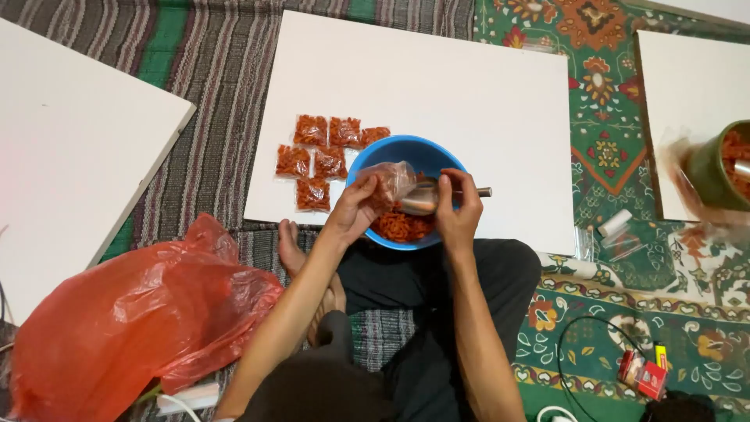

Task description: A person is sitting on the floor, using a metal scoop to fill small plastic bags with snacks from a large blue bowl.

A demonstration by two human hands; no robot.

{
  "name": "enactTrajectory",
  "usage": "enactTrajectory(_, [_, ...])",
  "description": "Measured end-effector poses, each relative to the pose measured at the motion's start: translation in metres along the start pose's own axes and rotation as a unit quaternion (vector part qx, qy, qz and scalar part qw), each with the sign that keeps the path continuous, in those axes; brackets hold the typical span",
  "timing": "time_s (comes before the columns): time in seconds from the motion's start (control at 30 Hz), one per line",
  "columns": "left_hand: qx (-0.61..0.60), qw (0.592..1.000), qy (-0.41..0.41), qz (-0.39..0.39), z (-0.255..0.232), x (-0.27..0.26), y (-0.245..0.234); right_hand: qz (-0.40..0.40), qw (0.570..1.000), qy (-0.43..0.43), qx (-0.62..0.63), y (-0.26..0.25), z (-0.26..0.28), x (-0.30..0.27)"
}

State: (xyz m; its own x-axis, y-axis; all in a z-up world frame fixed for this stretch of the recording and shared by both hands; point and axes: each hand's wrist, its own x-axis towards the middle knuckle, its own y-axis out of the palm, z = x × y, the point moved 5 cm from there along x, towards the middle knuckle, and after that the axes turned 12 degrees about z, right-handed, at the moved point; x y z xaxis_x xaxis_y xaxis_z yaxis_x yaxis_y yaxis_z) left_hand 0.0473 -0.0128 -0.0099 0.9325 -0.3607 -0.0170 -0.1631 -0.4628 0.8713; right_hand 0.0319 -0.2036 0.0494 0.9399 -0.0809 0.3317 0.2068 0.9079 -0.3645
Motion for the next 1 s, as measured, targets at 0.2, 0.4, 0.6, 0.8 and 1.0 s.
enactTrajectory(0.2, [-0.027, 1.0, 0.01, -0.012, 0.006, -0.007, -0.04, 0.145, 0.854, -0.128, -0.483, 0.031, -0.07, 0.017])
enactTrajectory(0.4, [-0.036, 0.999, 0.018, -0.001, 0.015, -0.011, -0.064, 0.178, 0.789, -0.152, -0.568, 0.049, -0.112, 0.001])
enactTrajectory(0.6, [-0.031, 0.998, 0.052, -0.02, 0.041, 0.01, -0.121, 0.214, 0.793, -0.07, -0.567, 0.039, -0.115, 0.023])
enactTrajectory(0.8, [-0.031, 0.998, 0.048, 0.017, 0.036, 0.017, -0.086, 0.238, 0.742, -0.102, -0.618, 0.038, -0.154, 0.012])
enactTrajectory(1.0, [-0.036, 0.993, 0.075, 0.086, 0.025, 0.009, -0.087, 0.153, 0.777, -0.205, -0.575, 0.031, -0.09, 0.025])
